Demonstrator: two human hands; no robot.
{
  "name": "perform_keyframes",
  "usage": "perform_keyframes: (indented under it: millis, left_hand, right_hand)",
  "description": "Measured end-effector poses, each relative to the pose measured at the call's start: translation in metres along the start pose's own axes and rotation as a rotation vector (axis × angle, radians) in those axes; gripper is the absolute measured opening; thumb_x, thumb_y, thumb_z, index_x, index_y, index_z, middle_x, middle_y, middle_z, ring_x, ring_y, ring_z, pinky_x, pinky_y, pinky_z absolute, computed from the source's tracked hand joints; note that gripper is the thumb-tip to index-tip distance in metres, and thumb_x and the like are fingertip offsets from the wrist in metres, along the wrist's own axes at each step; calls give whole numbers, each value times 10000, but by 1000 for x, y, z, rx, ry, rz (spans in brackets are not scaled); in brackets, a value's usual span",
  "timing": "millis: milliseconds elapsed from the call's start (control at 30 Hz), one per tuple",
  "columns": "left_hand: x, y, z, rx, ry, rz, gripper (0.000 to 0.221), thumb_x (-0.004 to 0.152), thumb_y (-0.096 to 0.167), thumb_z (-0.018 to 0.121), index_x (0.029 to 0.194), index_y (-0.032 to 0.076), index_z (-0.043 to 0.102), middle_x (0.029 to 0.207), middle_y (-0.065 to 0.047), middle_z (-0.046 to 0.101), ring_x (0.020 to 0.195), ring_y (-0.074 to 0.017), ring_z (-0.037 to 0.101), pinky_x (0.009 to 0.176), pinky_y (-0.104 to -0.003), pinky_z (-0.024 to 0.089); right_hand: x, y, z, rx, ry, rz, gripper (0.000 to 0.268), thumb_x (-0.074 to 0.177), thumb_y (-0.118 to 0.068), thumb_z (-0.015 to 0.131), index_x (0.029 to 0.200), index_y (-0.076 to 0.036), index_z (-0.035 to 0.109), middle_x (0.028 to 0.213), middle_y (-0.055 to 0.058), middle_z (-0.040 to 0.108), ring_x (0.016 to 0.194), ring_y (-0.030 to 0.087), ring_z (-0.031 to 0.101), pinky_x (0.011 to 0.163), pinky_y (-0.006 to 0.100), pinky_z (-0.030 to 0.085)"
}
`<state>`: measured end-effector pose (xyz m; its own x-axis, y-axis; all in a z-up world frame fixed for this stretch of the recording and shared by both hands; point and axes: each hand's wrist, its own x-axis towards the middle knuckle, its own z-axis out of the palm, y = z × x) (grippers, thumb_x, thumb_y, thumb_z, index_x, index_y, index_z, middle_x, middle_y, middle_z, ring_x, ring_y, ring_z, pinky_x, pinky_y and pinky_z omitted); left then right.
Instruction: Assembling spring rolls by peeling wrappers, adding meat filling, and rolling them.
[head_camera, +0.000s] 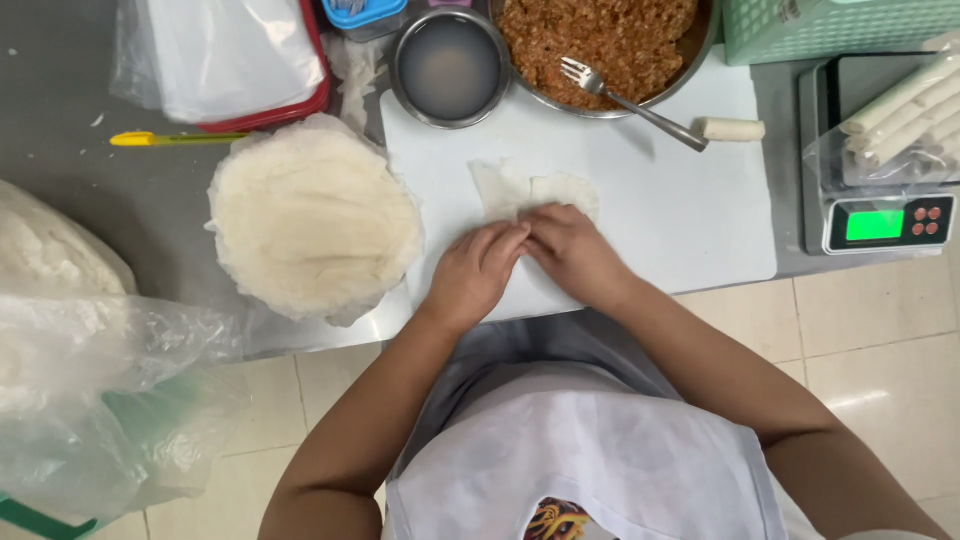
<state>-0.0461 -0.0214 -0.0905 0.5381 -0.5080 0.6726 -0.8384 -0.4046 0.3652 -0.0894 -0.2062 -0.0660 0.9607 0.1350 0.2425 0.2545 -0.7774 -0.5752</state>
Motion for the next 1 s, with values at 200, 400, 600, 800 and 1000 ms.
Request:
perform_keyframes:
  millis: [200, 400, 600, 800, 1000]
  left_hand:
    - [-12, 5, -2, -67, -130, -108, 520, 936, 325, 760, 1380, 106, 601, 1009, -30, 751, 1041, -232, 697, 987, -432, 498]
    - [-9, 0, 5, -122, -152, -234, 501, 956, 205, 739, 1407, 82, 560, 1061, -95, 744, 999, -290, 710, 939, -467, 522]
    - [6, -6, -14, -76, -139, -75, 567, 914, 197, 768, 1413, 97, 518, 1290, -122, 614, 1064, -311, 704, 897, -463, 565]
    - [-6, -17, -7, -27, -220, 64, 572, 941, 106, 680, 1485, 133, 504, 1054, -89, 691, 942, -269, 732, 931, -416, 541]
    - [-4, -14, -7, -18, -155, 44, 362, 996, 193, 637, 1350, 133, 582, 942, -72, 691, 933, -251, 714, 923, -406, 544]
  right_hand:
    - [-49, 6, -53, -358, -156, 302, 262, 958, -286, 704, 1214, -289, 757, 830, 5, 659, 833, 271, 684, 840, 461, 503]
    - [-34, 16, -33, -488, 188, -234, 274, 961, -181, 667, 1215, -222, 759, 1015, 4, 690, 1024, 190, 672, 973, 393, 443]
    - [-18, -6, -14, -62, 163, -358, 411, 908, -24, 741, 1311, -47, 664, 1177, 143, 734, 1078, 326, 712, 1013, 481, 522]
    - [-21, -3, -13, -121, 124, -276, 414, 887, -20, 736, 1296, -53, 685, 1106, 112, 742, 1085, 282, 713, 1014, 455, 530]
    - [-17, -5, -8, -157, 143, -232, 292, 916, -47, 725, 1205, -87, 719, 1082, 56, 756, 1008, 231, 720, 944, 390, 549]
